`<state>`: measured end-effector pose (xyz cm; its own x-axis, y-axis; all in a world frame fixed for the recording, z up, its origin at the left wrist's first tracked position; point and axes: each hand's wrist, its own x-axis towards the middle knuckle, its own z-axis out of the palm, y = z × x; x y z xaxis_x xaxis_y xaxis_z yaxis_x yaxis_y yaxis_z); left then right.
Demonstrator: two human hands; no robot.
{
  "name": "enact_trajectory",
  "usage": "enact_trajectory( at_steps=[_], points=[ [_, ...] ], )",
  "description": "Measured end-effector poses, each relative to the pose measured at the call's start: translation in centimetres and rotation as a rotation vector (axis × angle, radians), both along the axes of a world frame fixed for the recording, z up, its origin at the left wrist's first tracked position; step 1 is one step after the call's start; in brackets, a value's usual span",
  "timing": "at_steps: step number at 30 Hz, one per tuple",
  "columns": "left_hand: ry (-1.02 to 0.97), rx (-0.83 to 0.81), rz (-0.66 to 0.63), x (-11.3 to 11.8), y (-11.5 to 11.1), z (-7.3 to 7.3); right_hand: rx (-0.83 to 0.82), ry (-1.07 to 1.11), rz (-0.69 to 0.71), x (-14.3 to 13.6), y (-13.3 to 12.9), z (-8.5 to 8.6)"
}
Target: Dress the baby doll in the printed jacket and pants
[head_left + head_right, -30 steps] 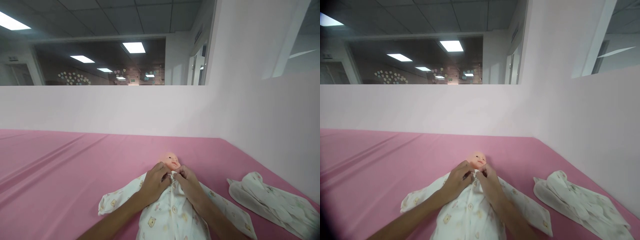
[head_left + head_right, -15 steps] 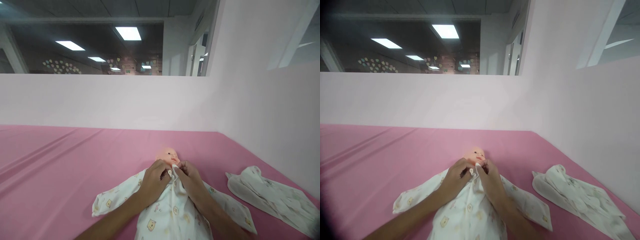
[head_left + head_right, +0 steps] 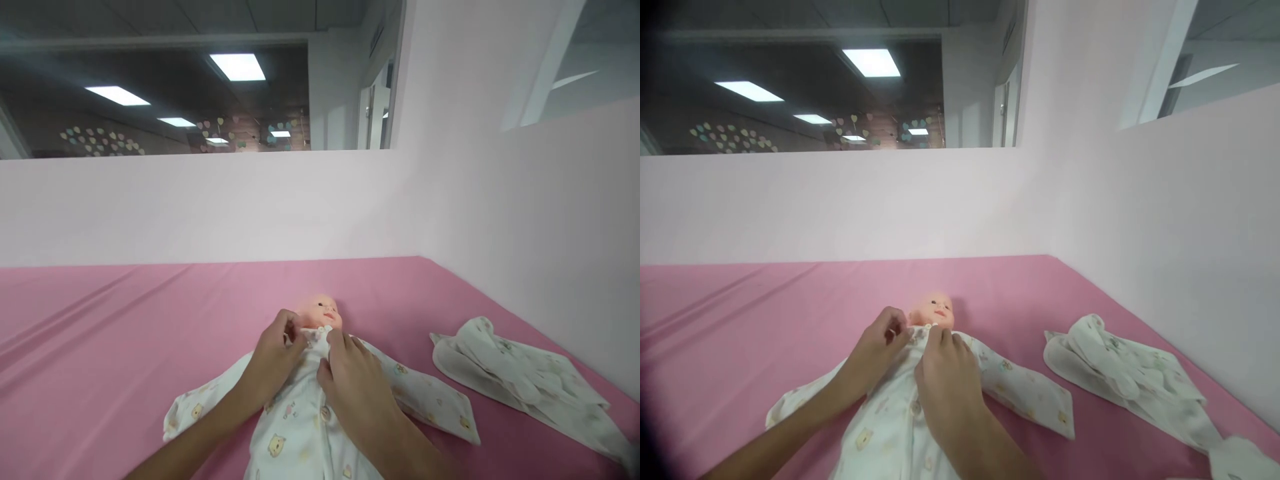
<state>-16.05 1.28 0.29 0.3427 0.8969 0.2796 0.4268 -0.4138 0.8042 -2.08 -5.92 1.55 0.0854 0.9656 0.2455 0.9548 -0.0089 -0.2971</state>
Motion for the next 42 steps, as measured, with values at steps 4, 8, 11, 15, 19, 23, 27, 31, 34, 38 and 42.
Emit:
enact_trajectory(
  at_steps=[4, 8, 11, 15, 19, 23, 27, 31, 34, 38, 42],
  points=[
    [0.113, 0.112, -0.069, -0.9, -1.6, -0.5, -0.038, -0.013, -0.011, 0.6, -0.6, 0.8],
    [0.17, 0.203, -0.16, -1.1, -2.6, -0.8, -0.054, -0.012, 0.027, 1.0, -1.1, 0.9],
    [0.23, 0.256, -0.173, -1.0, -2.8, -0.6, -0.038, -0.046, 0.072, 1.4, -1.1, 0.6],
    [0.283, 0.315, -0.19, -0.7, -2.9, -0.6, -0.014, -0.121, 0.092, 1.8, -0.7, 0.3],
    [0.286, 0.293, -0.197, -0.7, -3.0, -0.8, -0.004, -0.156, 0.084, 1.5, -0.6, 0.3],
    [0.235, 0.23, -0.161, -0.6, -3.3, -0.7, 0.069, 0.024, 0.06, 1.3, -0.7, 0.7],
    [0.24, 0.268, -0.158, -0.4, -3.7, -0.3, 0.029, 0.211, 0.111, 1.6, -1.2, 1.3],
    [0.222, 0.332, -0.175, -0.3, -3.7, -0.4, -0.018, 0.307, 0.193, 1.9, -1.3, 1.5],
    [0.207, 0.346, -0.189, -0.3, -3.7, -0.5, -0.016, 0.237, 0.17, 2.0, -1.1, 1.1],
    [0.181, 0.329, -0.167, -0.7, -3.7, 0.3, 0.041, 0.118, 0.052, 1.8, -1.1, 1.3],
    [0.197, 0.187, -0.087, -1.5, -3.5, 1.7, 0.074, 0.108, 0.016, 0.5, -2.7, 2.7]
  ],
)
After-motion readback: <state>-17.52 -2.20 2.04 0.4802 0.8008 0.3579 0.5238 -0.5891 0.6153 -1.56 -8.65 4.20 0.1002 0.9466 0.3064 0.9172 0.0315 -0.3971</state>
